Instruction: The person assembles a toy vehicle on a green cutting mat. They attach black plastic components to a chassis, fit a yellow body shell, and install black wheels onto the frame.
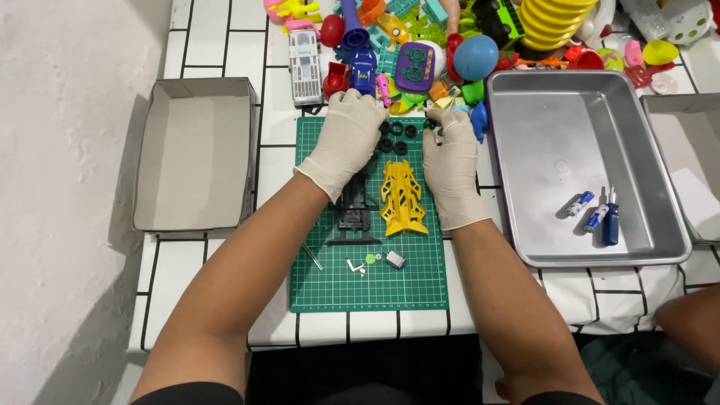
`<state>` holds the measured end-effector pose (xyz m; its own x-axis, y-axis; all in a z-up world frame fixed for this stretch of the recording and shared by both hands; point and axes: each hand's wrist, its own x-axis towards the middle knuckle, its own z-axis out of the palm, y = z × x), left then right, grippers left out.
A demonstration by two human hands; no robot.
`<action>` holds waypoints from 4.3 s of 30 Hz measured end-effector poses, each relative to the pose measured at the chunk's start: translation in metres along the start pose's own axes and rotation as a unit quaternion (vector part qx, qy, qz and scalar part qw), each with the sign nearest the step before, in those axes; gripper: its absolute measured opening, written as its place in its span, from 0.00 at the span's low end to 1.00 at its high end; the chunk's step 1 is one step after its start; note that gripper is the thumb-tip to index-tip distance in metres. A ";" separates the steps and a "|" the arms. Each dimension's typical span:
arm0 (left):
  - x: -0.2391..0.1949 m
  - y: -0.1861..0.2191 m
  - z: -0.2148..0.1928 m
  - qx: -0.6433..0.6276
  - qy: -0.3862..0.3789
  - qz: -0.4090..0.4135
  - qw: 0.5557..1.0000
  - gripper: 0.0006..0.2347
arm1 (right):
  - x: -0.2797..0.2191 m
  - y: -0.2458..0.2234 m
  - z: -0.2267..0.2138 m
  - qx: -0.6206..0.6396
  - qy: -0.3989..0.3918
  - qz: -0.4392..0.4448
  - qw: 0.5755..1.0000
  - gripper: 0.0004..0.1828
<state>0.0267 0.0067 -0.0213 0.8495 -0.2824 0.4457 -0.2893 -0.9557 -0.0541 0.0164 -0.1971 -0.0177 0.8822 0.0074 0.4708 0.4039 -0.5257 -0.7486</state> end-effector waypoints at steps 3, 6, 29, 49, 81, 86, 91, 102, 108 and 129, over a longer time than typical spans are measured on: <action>0.002 0.001 -0.015 -0.041 -0.011 -0.023 0.999 0.09 | -0.005 -0.024 -0.008 0.039 0.024 0.002 0.999 0.16; -0.009 0.013 -0.061 -0.155 0.056 -0.030 0.986 0.11 | -0.014 -0.049 -0.019 0.102 0.031 -0.079 0.991 0.15; -0.089 0.058 -0.122 -0.557 0.223 -0.130 0.789 0.14 | -0.047 -0.109 -0.023 0.224 -0.043 -0.202 0.952 0.14; -0.087 0.058 -0.120 -0.743 0.159 -0.202 0.618 0.14 | -0.050 -0.110 -0.021 0.212 -0.023 -0.251 0.944 0.16; -0.091 0.051 -0.122 -0.650 0.201 -0.129 0.722 0.10 | -0.056 -0.101 -0.022 0.279 -0.095 -0.129 0.947 0.15; -0.091 0.050 -0.119 -0.645 0.199 -0.126 0.727 0.10 | -0.057 -0.102 -0.022 0.284 -0.095 -0.117 0.947 0.15; -0.091 0.052 -0.115 -0.644 0.206 -0.124 0.726 0.09 | -0.058 -0.101 -0.020 0.282 -0.095 -0.110 0.948 0.15; -0.089 0.053 -0.115 -0.627 0.221 -0.136 0.734 0.09 | -0.057 -0.106 -0.022 0.280 -0.090 -0.103 0.950 0.13; -0.088 0.054 -0.116 -0.626 0.219 -0.141 0.735 0.08 | -0.058 -0.103 -0.022 0.283 -0.090 -0.094 0.950 0.12; -0.090 0.056 -0.117 -0.624 0.205 -0.171 0.734 0.06 | -0.060 -0.102 -0.018 0.282 -0.088 -0.072 0.953 0.10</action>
<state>-0.1179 -0.0120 0.0402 0.8364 0.2490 0.4883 -0.4869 -0.0718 0.8705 -0.0817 -0.1595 0.0386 0.8144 0.2133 0.5396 0.5462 0.0322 -0.8370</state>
